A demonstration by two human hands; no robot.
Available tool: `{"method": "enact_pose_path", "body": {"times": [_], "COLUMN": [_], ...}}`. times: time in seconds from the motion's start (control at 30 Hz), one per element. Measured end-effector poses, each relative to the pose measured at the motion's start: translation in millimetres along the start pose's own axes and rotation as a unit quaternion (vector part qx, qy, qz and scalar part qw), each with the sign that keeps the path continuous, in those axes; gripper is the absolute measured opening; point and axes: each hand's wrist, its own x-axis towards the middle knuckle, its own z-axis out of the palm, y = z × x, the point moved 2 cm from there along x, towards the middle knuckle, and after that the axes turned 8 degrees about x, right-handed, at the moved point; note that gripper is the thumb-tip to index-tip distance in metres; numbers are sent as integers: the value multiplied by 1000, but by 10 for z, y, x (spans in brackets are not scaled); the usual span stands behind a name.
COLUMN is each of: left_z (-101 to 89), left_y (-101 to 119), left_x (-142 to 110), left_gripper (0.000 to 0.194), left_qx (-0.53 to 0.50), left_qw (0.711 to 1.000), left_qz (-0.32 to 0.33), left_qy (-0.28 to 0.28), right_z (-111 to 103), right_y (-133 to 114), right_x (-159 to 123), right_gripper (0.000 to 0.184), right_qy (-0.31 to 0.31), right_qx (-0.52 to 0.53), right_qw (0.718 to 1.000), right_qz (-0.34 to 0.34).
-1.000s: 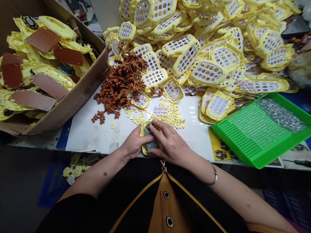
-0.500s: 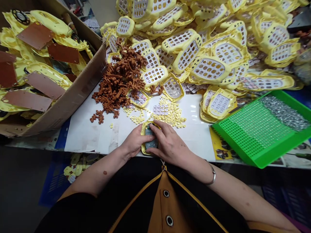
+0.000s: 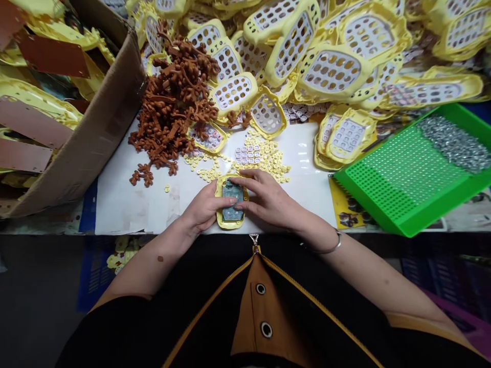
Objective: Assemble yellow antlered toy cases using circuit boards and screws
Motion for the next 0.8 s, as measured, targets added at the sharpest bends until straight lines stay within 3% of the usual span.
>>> {"method": "enact_pose_path", "body": {"times": [0.23, 0.8], "left_z": [-11, -6], "left_y": [10, 4], "left_x": [4, 19], "left_gripper": [43, 43], "left_qx": [5, 10], "left_qw": [1000, 1000], "left_qz": [-3, 7], "left_qy": [-19, -1], "right_z": [35, 35], "right_y": [-24, -30], "right_x": [-24, 9], "right_gripper": [50, 48], "right_qy": [16, 11], "right_qx": [2, -14], "right_qw": [1000, 1000], "right_qz": [0, -9]}}
